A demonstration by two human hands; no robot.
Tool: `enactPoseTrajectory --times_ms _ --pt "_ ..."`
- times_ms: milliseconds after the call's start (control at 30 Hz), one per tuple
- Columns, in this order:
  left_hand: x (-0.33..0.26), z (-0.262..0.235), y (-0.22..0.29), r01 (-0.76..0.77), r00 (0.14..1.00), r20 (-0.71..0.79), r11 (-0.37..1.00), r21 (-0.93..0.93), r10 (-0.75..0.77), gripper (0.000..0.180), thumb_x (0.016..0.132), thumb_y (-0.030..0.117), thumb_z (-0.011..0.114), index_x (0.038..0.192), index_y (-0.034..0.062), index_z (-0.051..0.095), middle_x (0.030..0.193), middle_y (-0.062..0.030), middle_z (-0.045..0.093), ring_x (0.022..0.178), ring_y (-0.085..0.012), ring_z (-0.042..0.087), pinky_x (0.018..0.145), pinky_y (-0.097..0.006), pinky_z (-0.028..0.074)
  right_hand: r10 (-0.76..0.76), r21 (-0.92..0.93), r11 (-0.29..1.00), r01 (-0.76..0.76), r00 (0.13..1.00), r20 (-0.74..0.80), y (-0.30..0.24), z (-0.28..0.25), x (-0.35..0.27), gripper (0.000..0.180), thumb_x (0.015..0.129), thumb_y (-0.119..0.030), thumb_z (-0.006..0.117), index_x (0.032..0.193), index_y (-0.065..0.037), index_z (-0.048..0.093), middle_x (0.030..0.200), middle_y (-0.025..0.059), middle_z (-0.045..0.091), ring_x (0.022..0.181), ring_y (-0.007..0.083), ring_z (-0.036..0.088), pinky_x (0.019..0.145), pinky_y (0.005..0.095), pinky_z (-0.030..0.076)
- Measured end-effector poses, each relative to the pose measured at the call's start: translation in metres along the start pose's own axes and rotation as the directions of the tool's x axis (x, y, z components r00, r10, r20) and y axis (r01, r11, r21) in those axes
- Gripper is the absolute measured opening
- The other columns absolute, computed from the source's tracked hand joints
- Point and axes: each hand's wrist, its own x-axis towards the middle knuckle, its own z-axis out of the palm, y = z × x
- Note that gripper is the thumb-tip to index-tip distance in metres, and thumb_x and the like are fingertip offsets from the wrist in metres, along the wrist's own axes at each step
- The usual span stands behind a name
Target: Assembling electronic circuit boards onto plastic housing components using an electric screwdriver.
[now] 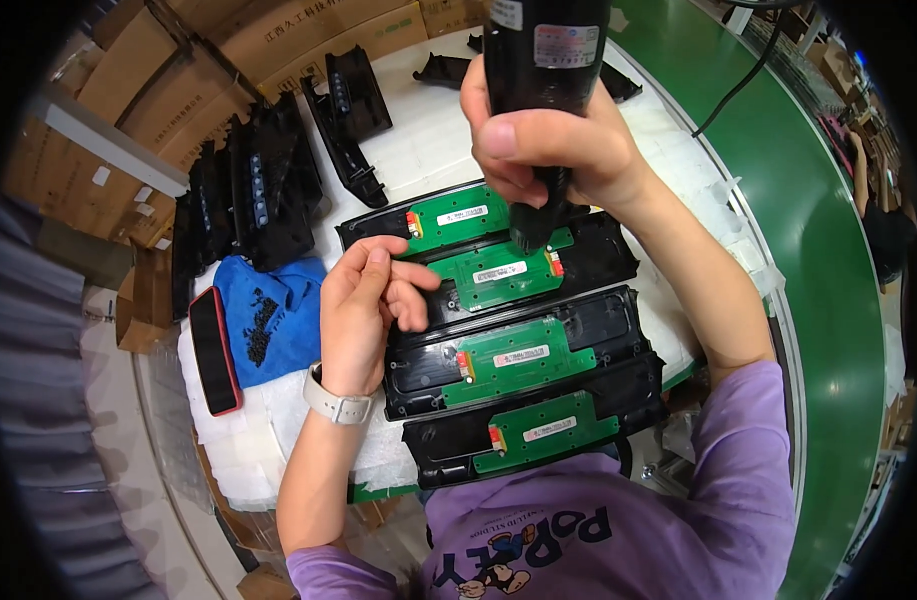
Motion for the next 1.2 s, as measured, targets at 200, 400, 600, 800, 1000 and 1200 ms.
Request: enactPoseTrajectory --times_ms 200,400,600,800,1000,1200 --pt "0.003 -0.003 -0.002 0.042 0.991 0.126 0.998 0.036 -0.046 0.022 0.097 0.02 0.039 0.096 0.0029 0.052 0.058 -0.0014 0.052 0.045 -0.0032 0.034 0.042 -0.017 0.025 -0.005 0.003 1.0 0.005 0.998 0.062 0.001 0.001 0.001 0.017 0.07 -0.014 0.066 0.067 -0.001 0.056 0.051 0.0035 0.049 0.04 0.0106 0.047 0.038 0.0237 0.034" --pt "0.001 0.005 -0.002 0.015 0.998 0.059 0.992 0.125 -0.023 0.007 0.09 0.01 0.052 0.093 0.0035 0.051 0.068 -0.0049 0.059 0.045 -0.0025 0.035 0.041 -0.016 0.025 -0.051 -0.157 0.986 0.062 0.996 0.077 -0.004 0.008 -0.005 0.019 0.07 -0.015 0.067 0.068 -0.001 0.056 0.05 0.0034 0.05 0.04 0.0101 0.048 0.039 0.0233 0.035" --pt "-0.005 0.005 0.002 -0.024 0.992 0.129 0.991 0.133 0.007 0.015 0.092 0.015 0.052 0.087 0.0012 0.055 0.074 -0.0083 0.063 0.042 -0.0017 0.035 0.039 -0.015 0.026 -0.169 0.353 0.922 0.161 0.986 -0.007 -0.015 0.014 -0.008 0.02 0.078 -0.018 0.06 0.08 0.001 0.054 0.053 0.0051 0.048 0.039 0.0128 0.044 0.04 0.0254 0.036" --pt "-0.011 0.017 0.0 -0.044 0.978 0.206 0.991 0.127 0.017 0.015 0.088 0.014 0.059 0.084 0.0 0.06 0.071 -0.007 0.063 0.043 -0.0005 0.038 0.039 -0.015 0.027 -0.58 0.474 0.738 0.481 0.811 0.08 -0.001 0.0 -0.004 0.026 0.082 -0.026 0.051 0.096 -0.004 0.054 0.058 0.0069 0.049 0.044 0.0185 0.047 0.053 0.0355 0.043" --pt "-0.011 0.013 -0.001 -0.039 0.974 0.228 0.993 0.113 0.013 0.01 0.083 0.009 0.064 0.085 -0.0002 0.06 0.072 -0.007 0.064 0.045 0.0005 0.04 0.04 -0.014 0.028 -0.184 0.46 0.837 0.296 0.944 -0.273 -0.025 0.032 -0.016 0.027 0.082 -0.027 0.051 0.096 -0.003 0.053 0.058 0.0069 0.05 0.045 0.0187 0.047 0.054 0.0361 0.044" --pt "-0.009 0.009 -0.001 -0.012 0.961 0.276 0.992 0.123 -0.023 0.009 0.084 0.009 0.063 0.084 -0.0001 0.061 0.072 -0.0079 0.065 0.045 0.0 0.041 0.04 -0.014 0.028 -0.045 0.463 0.853 0.239 0.919 -0.392 -0.032 0.044 -0.022 0.028 0.082 -0.027 0.052 0.096 -0.003 0.053 0.058 0.0069 0.049 0.044 0.0186 0.047 0.054 0.036 0.044"
